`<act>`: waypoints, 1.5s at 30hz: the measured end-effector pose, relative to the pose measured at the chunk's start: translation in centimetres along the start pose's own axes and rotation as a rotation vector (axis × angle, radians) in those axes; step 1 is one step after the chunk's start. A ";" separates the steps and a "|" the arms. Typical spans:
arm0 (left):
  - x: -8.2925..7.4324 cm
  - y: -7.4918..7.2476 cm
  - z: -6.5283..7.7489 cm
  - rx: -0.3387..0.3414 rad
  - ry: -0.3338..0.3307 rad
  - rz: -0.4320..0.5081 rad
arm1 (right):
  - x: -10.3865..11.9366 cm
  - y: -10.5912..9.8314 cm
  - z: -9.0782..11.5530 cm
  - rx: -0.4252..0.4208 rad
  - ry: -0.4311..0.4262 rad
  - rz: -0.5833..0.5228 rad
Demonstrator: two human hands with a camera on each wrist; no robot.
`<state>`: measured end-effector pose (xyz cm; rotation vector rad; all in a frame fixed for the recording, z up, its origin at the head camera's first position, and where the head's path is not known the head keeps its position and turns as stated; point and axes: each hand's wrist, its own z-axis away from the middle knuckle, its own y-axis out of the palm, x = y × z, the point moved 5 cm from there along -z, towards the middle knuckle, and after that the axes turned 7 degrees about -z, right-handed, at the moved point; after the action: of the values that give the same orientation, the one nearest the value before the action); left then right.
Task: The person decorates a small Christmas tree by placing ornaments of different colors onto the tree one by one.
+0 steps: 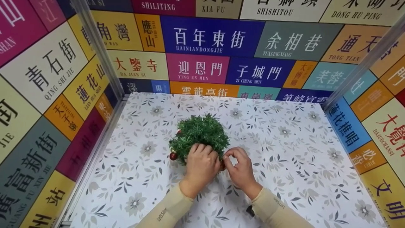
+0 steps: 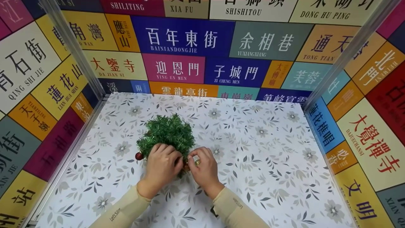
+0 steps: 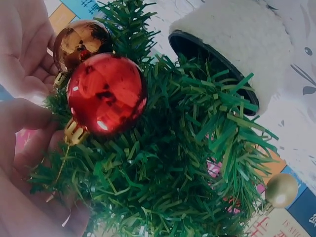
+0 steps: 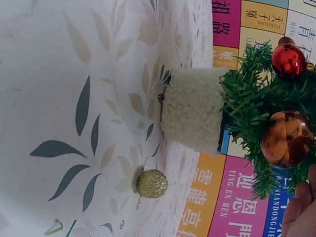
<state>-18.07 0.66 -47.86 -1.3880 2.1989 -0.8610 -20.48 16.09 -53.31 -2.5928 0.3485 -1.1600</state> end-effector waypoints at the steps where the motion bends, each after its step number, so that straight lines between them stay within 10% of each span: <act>1: 0.0 0.0 0.0 -0.009 -0.002 -0.006 | 0.0 0.0 0.0 0.001 -0.002 0.005; 45: -0.2 0.2 0.3 0.009 -0.020 -0.132 | -1.2 0.5 -0.6 0.172 -0.036 -0.015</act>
<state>-17.90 0.83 -48.25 -1.5451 2.1057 -0.8970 -21.76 15.97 -53.93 -2.4679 0.2120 -1.0953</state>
